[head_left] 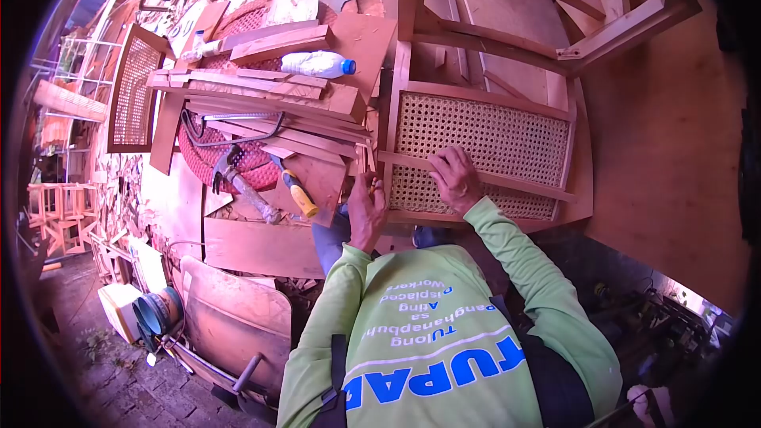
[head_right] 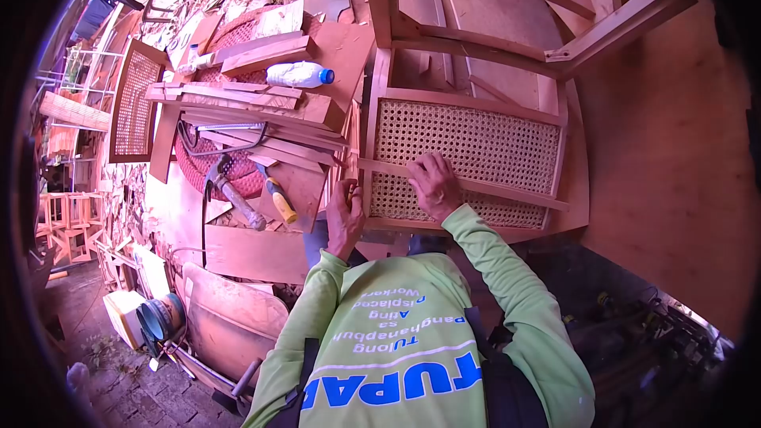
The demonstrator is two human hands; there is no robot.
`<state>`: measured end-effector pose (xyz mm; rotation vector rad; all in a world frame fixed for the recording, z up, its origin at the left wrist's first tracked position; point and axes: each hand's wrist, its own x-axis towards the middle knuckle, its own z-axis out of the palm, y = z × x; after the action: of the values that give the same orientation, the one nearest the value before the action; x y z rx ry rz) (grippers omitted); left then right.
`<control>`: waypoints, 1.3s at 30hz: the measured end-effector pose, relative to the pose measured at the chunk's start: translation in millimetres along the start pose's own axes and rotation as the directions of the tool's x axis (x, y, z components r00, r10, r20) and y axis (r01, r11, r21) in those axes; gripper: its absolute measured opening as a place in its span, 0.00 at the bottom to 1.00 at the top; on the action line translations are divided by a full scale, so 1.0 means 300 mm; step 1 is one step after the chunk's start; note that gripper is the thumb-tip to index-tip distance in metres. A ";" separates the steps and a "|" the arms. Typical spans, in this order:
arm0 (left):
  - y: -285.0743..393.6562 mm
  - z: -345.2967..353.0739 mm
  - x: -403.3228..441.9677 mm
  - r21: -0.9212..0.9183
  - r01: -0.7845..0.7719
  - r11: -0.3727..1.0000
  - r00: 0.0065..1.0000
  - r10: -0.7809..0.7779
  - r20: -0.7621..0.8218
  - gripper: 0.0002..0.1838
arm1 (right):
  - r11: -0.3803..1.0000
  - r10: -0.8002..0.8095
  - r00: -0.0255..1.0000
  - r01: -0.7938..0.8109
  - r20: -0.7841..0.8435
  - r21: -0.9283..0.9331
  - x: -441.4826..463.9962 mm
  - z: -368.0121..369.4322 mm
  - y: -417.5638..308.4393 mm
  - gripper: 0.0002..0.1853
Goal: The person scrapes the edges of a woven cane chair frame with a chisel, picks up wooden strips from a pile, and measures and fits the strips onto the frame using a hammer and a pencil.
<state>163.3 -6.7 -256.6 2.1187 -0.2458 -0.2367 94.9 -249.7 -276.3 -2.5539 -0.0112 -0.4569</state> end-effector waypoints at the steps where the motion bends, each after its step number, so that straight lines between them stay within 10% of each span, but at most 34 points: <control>1: -0.004 0.002 -0.001 0.008 -0.005 1.000 1.000 0.005 -0.006 0.12 | 1.000 -0.004 1.000 0.004 0.003 -0.002 0.000 0.005 0.002 0.21; 39: 0.018 0.092 0.117 -0.303 0.219 0.928 0.966 -0.251 -0.069 0.22 | 0.994 -0.100 0.992 0.103 -0.073 0.036 0.015 0.011 0.011 0.20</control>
<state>189.3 -41.2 -269.1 1.8551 0.1047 -0.2816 100.6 -251.0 -279.1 -2.5044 -0.1239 -0.5805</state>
